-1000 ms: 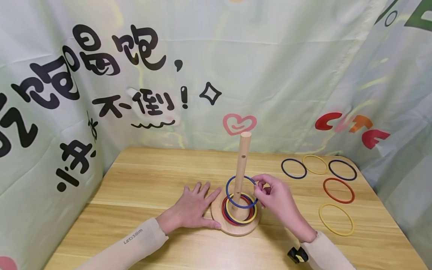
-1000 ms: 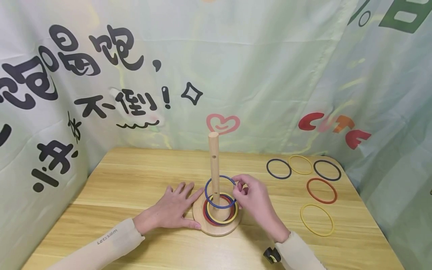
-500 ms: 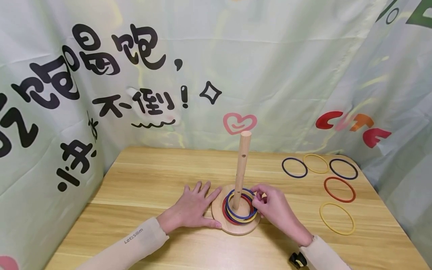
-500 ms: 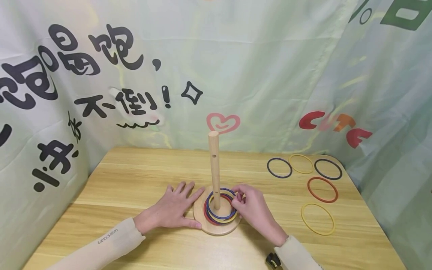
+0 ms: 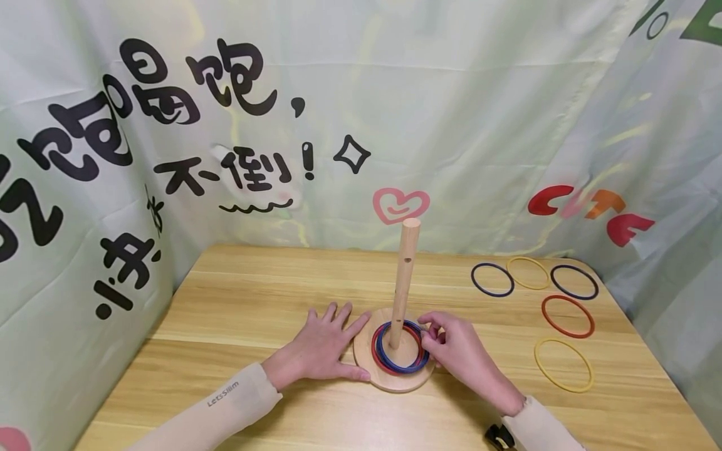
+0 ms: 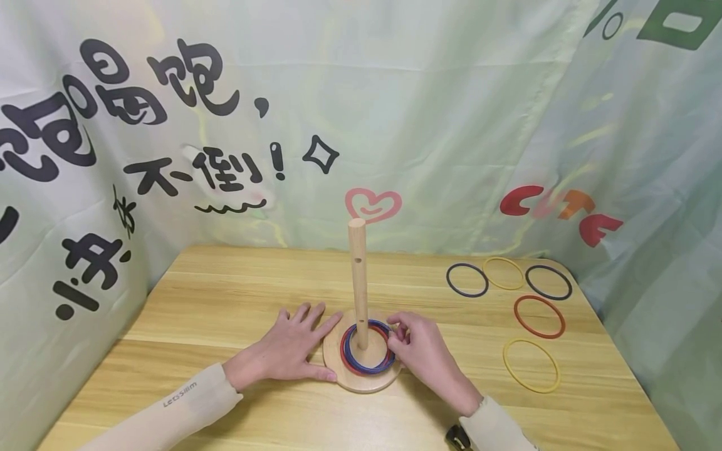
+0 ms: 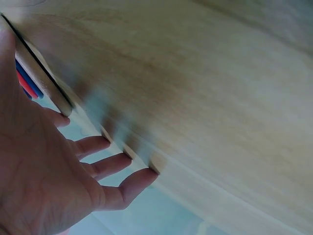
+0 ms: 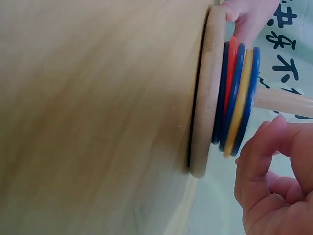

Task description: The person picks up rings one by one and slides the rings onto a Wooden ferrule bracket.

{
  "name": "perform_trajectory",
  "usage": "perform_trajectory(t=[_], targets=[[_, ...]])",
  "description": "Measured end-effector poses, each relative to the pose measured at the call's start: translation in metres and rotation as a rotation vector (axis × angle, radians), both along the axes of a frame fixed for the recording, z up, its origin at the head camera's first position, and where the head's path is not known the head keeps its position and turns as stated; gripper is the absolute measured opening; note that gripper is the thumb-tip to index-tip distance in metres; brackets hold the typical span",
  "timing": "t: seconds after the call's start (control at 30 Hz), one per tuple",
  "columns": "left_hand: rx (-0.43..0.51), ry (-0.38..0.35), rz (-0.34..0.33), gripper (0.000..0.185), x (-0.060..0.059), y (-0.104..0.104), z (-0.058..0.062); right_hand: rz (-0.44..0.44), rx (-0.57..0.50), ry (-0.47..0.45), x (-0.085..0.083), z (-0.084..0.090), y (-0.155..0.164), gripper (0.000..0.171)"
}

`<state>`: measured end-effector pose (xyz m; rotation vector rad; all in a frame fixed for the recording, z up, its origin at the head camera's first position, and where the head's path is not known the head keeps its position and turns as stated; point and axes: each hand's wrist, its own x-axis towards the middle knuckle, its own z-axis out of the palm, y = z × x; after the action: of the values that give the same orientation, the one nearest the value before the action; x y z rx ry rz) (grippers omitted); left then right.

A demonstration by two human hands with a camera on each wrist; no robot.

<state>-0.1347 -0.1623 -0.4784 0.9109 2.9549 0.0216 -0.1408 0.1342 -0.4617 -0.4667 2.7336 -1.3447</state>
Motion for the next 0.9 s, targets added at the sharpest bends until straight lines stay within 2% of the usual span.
perform_trajectory(t=[0.23,0.53,0.7,0.9], targets=[[-0.003,0.004,0.0,0.115,0.0,0.0,0.0,-0.044,0.005,0.043,0.004,0.006,0.012,0.026],[-0.009,0.01,-0.001,0.115,-0.001,0.0,-0.001,-0.101,-0.039,0.141,0.013,0.006,0.047,0.018],[-0.007,0.011,-0.002,0.115,0.0,0.0,0.0,-0.17,0.007,0.211,0.02,0.005,0.072,0.017],[-0.001,0.008,-0.001,0.115,0.0,0.0,0.0,-0.278,0.025,0.192,0.027,0.003,0.104,0.015]])
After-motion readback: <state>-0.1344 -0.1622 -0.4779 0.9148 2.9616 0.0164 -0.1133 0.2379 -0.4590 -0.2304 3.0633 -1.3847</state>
